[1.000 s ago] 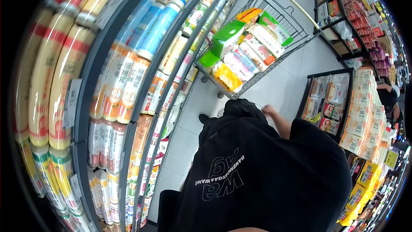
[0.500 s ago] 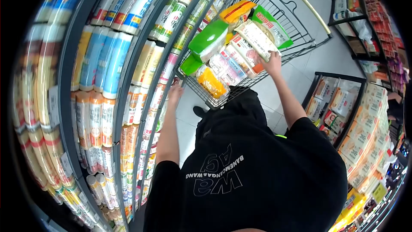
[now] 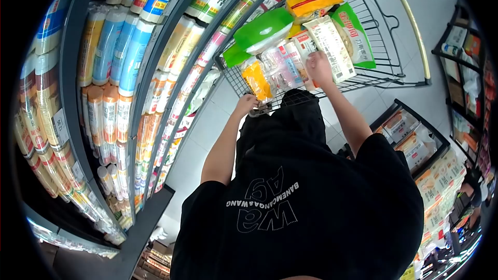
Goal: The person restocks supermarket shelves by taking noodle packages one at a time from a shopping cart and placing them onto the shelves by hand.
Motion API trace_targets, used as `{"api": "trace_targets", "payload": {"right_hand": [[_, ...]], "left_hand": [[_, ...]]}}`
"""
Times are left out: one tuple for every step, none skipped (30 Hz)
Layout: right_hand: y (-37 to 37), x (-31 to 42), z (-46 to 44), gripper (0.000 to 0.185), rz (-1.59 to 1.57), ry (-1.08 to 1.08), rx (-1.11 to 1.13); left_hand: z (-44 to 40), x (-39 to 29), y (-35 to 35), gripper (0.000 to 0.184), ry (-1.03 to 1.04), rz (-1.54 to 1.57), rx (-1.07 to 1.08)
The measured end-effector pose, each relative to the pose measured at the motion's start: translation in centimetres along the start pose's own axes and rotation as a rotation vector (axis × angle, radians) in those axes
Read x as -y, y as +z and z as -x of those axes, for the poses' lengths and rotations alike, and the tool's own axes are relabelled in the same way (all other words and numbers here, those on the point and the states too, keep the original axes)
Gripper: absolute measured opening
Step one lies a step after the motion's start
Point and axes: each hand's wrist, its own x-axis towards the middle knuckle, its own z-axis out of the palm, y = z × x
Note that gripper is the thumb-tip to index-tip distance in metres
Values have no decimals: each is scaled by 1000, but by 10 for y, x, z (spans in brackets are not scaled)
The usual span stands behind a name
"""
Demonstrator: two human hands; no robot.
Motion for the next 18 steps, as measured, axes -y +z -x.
{"api": "trace_targets", "payload": {"right_hand": [[17, 3, 6, 22, 44, -30, 47], [27, 10, 12, 22, 178, -133, 91], [39, 8, 14, 23, 120, -62, 292], [53, 8, 17, 24, 62, 8, 491], [67, 5, 22, 25, 7, 78, 693], [77, 4, 28, 26, 17, 48, 771], [86, 2, 33, 26, 31, 15, 849], [94, -1, 39, 27, 49, -18, 923], [100, -4, 49, 28, 19, -8, 976], [105, -8, 61, 28, -7, 0, 1025], [107, -11, 73, 29, -32, 8, 1075], [107, -11, 82, 32, -16, -4, 1156], [106, -13, 93, 34, 1, -15, 1234], [96, 4, 98, 41, 158, 41, 1230], [93, 14, 98, 45, 250, 27, 1295], [94, 24, 100, 50, 309, 29, 1310], [98, 27, 104, 55, 369, 31, 1323], [101, 28, 108, 63, 355, 65, 1328]], "left_hand": [[3, 12, -10, 27, -6, 15, -58], [8, 24, -19, 29, -20, 86, -71], [14, 29, -25, 29, -58, 73, -95], [20, 35, -30, 29, -95, 60, -120], [26, 40, -32, 29, -134, 49, -144], [33, 45, -30, 30, -140, 73, -159], [37, 50, -27, 31, -142, 76, -161], [39, 55, -22, 32, -140, 79, -161], [38, 61, -17, 32, -133, 83, -160], [37, 67, -10, 34, -61, -61, -153], [37, 69, 0, 33, 50, -320, -185], [36, 72, 12, 33, 106, -331, -188], [35, 76, 25, 33, 162, -343, -190], [34, 75, 37, 35, 213, -392, -171], [36, 68, 46, 37, 267, -443, -152], [39, 60, 53, 41, 270, -575, -132], [39, 59, 61, 47, 214, -651, -100], [42, 60, 65, 51, 206, -711, -77]]}}
